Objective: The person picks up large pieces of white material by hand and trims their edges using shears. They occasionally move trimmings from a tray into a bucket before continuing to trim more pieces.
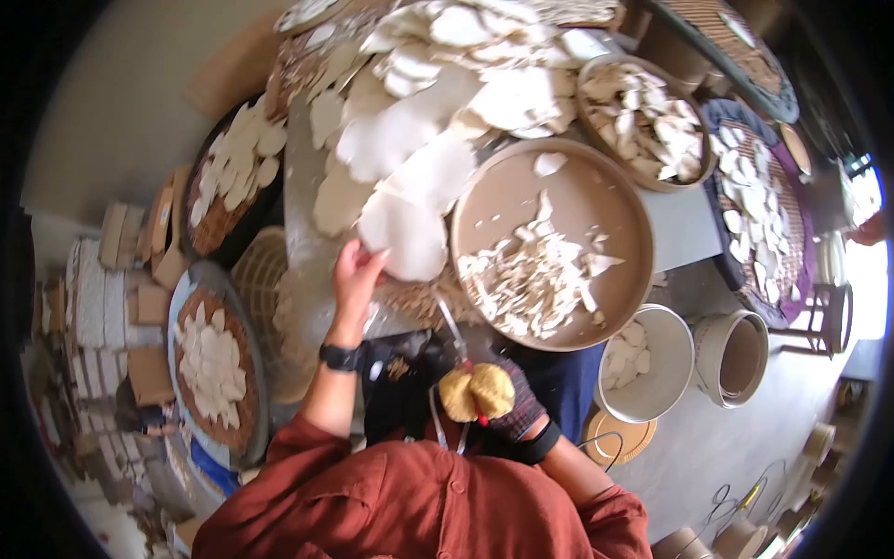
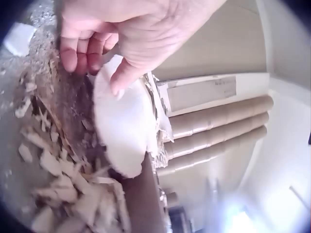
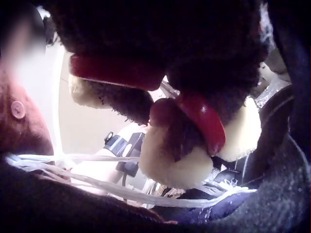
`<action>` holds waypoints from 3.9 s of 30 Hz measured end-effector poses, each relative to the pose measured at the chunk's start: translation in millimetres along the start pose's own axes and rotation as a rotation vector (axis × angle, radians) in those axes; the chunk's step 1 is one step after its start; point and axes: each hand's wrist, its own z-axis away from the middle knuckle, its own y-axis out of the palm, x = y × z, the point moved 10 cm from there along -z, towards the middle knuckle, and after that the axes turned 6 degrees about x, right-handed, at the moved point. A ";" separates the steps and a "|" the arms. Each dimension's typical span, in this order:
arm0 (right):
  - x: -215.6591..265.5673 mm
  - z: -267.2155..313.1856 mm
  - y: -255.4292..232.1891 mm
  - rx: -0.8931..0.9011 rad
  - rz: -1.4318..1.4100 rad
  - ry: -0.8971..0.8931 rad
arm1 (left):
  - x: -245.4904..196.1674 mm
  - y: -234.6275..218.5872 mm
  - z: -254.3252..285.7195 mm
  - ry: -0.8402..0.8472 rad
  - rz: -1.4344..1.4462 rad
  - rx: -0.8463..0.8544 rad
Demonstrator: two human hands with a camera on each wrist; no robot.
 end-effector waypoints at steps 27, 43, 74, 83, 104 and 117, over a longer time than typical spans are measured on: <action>-28.1 7.3 -17.2 0.024 -0.924 -0.152 | -75.8 56.0 98.0 0.059 0.238 0.334; -18.3 -12.1 -9.4 -0.119 -0.410 0.017 | -62.3 63.2 112.1 0.095 0.121 0.233; -1.5 2.7 -24.0 -0.133 -0.193 -0.050 | -58.2 90.3 92.7 -0.083 0.161 0.632; 0.2 2.2 -13.9 0.050 -1.151 -0.218 | -66.7 97.9 99.3 -0.120 0.050 0.824; -4.1 12.2 -10.8 -0.077 0.026 0.041 | -37.2 41.1 82.1 -0.027 0.485 0.013; 9.2 0.5 -12.0 -0.098 0.296 -0.152 | -37.4 47.7 76.1 0.073 0.359 0.027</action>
